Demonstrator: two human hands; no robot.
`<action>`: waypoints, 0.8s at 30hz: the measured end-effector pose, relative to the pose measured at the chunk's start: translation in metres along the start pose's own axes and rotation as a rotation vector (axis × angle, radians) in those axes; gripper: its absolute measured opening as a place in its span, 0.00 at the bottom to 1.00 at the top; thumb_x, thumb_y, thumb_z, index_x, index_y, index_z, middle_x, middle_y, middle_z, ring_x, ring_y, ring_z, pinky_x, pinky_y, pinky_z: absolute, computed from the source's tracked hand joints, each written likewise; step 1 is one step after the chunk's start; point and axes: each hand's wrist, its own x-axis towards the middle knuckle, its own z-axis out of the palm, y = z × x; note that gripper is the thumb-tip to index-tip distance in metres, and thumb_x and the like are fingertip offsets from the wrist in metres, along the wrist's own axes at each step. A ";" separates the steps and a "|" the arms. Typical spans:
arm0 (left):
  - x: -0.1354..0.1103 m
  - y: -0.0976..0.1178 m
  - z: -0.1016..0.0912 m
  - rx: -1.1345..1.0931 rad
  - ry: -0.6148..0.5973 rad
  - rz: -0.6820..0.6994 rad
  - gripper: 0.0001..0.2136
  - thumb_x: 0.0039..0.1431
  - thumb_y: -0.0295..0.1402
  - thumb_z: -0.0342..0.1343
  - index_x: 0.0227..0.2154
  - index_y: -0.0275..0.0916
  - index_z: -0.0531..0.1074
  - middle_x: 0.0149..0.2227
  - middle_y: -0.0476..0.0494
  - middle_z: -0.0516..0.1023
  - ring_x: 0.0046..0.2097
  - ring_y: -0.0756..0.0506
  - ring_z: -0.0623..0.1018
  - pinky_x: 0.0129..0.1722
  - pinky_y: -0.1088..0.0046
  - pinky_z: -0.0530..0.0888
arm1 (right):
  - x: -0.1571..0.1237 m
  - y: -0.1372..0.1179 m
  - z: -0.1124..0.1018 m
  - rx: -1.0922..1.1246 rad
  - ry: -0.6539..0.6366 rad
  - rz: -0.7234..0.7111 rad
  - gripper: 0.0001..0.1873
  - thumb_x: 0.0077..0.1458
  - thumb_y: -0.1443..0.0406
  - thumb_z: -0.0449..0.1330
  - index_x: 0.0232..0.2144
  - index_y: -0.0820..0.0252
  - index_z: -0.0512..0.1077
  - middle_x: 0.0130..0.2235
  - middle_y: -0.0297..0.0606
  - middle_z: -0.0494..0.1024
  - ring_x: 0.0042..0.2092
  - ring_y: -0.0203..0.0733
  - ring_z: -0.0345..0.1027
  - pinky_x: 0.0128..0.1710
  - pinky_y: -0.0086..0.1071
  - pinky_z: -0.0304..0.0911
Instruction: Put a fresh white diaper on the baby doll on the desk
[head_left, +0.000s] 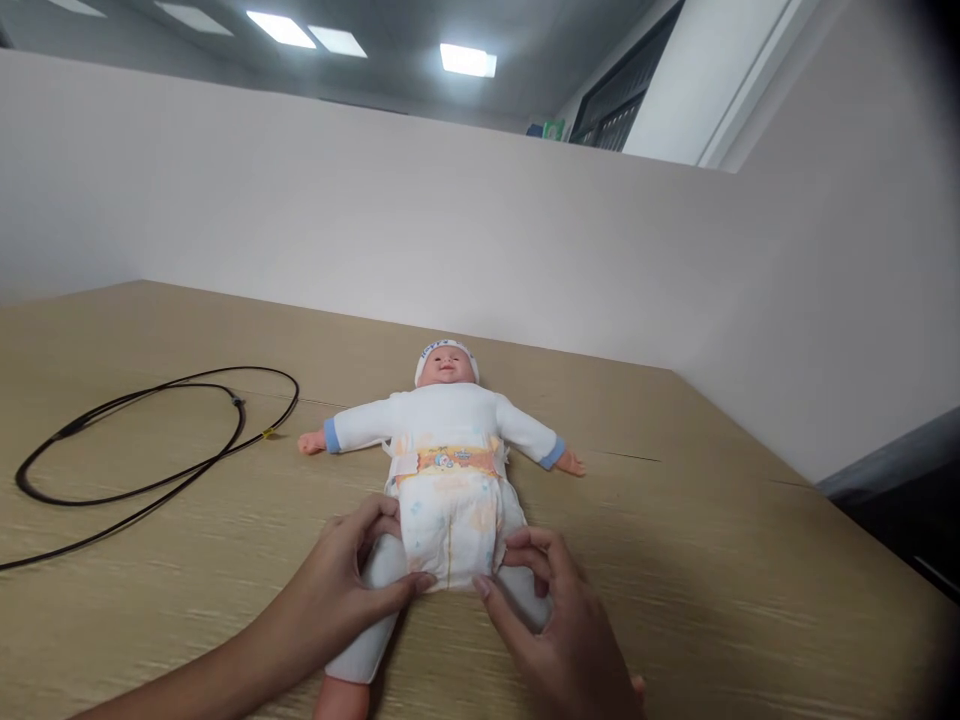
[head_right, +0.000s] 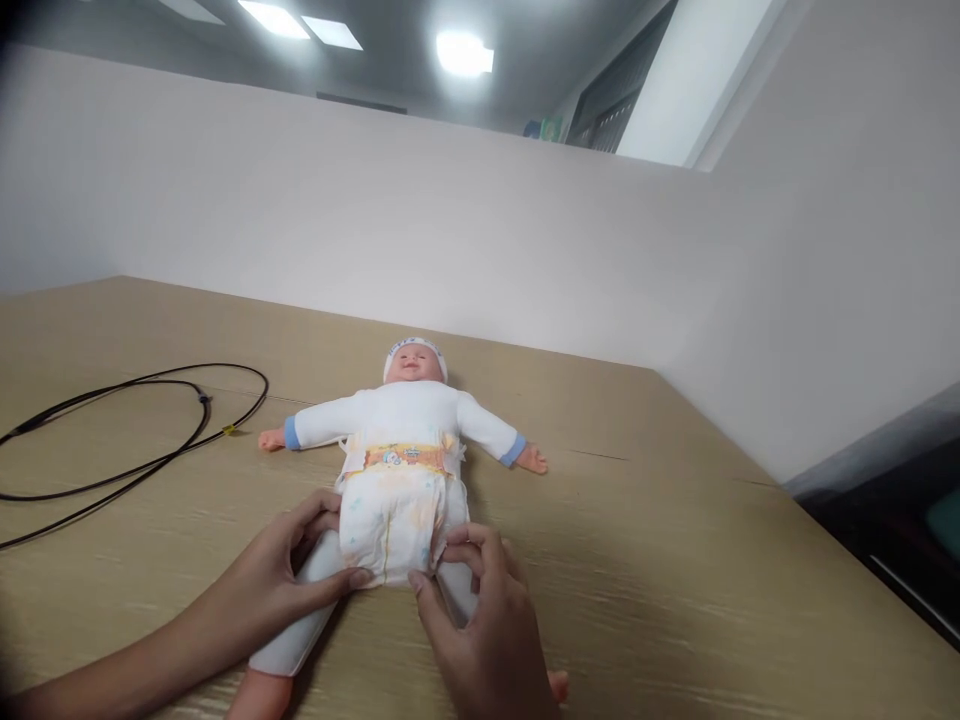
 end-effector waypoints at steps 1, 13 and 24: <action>-0.001 0.000 -0.001 0.005 0.003 -0.002 0.21 0.59 0.41 0.74 0.52 0.43 0.77 0.49 0.41 0.87 0.53 0.36 0.82 0.57 0.62 0.76 | -0.001 -0.002 -0.001 -0.002 0.007 0.027 0.19 0.60 0.51 0.69 0.48 0.50 0.73 0.43 0.38 0.87 0.46 0.52 0.83 0.47 0.40 0.74; 0.009 0.016 -0.015 0.261 -0.138 -0.021 0.15 0.61 0.48 0.71 0.44 0.45 0.87 0.43 0.48 0.88 0.47 0.37 0.82 0.52 0.63 0.74 | 0.013 -0.022 -0.016 -0.091 -0.214 -0.042 0.11 0.63 0.53 0.66 0.41 0.48 0.85 0.38 0.39 0.85 0.45 0.55 0.75 0.48 0.44 0.69; 0.024 0.026 -0.009 -0.505 -0.252 -0.209 0.27 0.66 0.51 0.68 0.62 0.43 0.79 0.61 0.39 0.85 0.60 0.34 0.83 0.62 0.55 0.78 | 0.047 -0.020 -0.014 0.159 -0.314 0.077 0.19 0.62 0.47 0.67 0.39 0.56 0.82 0.38 0.37 0.79 0.41 0.47 0.70 0.43 0.38 0.67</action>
